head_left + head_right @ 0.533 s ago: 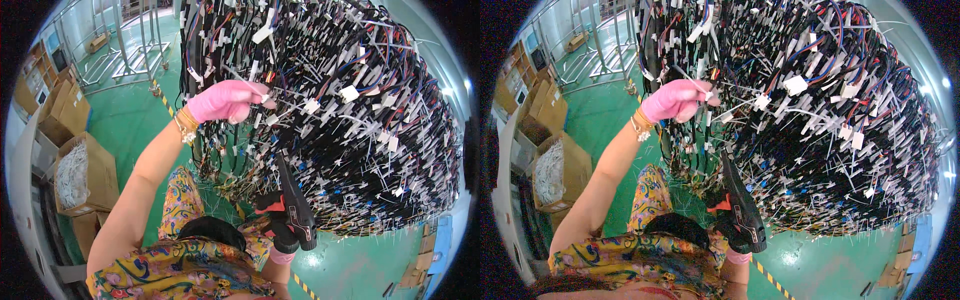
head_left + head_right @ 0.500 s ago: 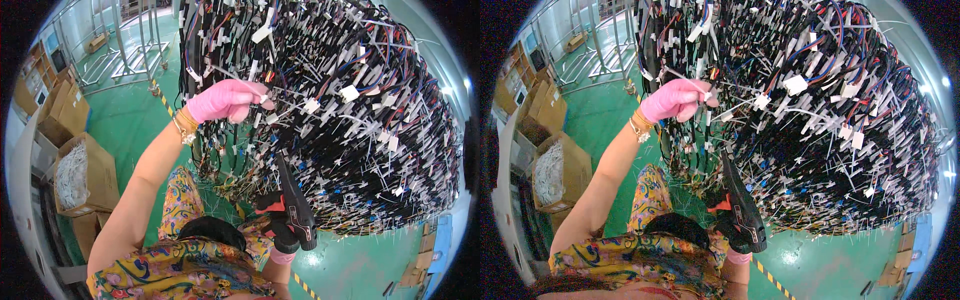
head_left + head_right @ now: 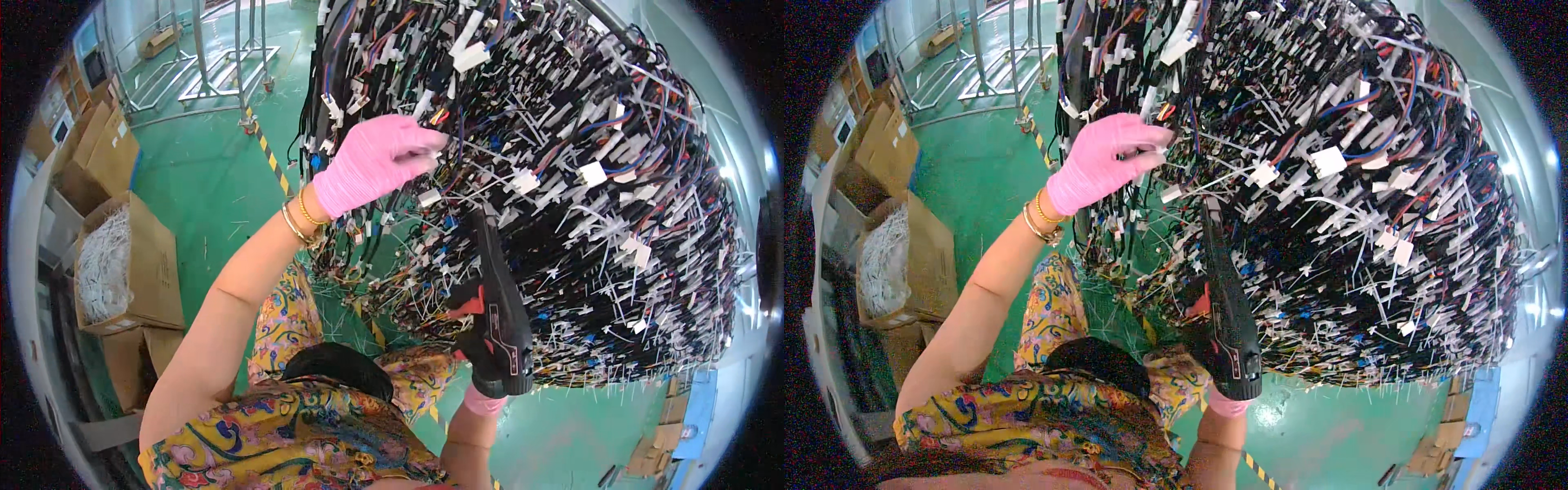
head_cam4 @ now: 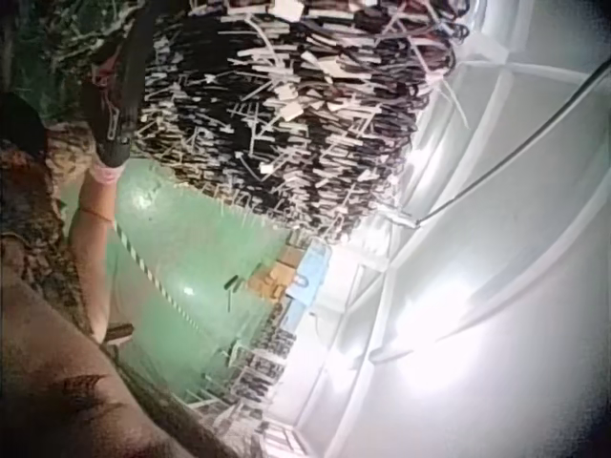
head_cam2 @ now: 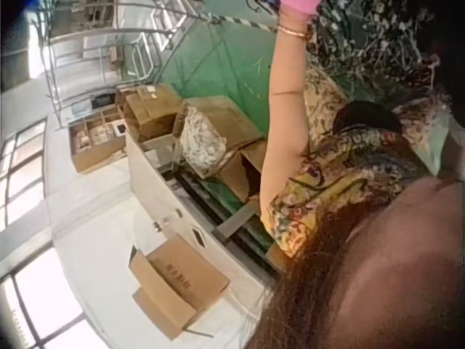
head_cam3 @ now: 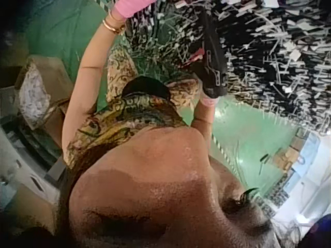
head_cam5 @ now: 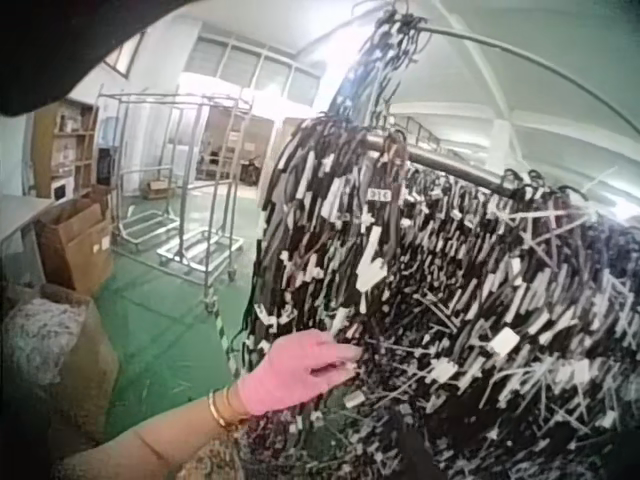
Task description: Assembling and binding a large, complex bundle of electrical wires using a handheld tool.
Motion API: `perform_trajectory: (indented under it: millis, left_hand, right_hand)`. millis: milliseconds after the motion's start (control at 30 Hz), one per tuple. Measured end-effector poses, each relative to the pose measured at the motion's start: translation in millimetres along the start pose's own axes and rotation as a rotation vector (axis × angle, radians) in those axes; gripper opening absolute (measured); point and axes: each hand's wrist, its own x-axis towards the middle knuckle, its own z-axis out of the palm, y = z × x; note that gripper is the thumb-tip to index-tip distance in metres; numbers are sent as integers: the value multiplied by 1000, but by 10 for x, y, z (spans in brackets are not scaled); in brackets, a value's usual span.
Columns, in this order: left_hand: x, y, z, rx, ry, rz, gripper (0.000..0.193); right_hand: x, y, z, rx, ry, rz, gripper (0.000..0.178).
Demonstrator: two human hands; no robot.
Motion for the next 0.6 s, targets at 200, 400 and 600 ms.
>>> perform_trajectory:
  millis: [200,400,600]
  left_hand:
    - [-37,75,-138,43,-62,-141,23]
    - [-279,-87,-182,-893,-30,-650,31]
    - [-171,-210,-91,182,59,-92,18]
  right_hand:
    - [405,-287,-86,245,-39,168,70]
    - [320,-290,130,596,93,241,75]
    - [231,-150,126,440,36,61,65]
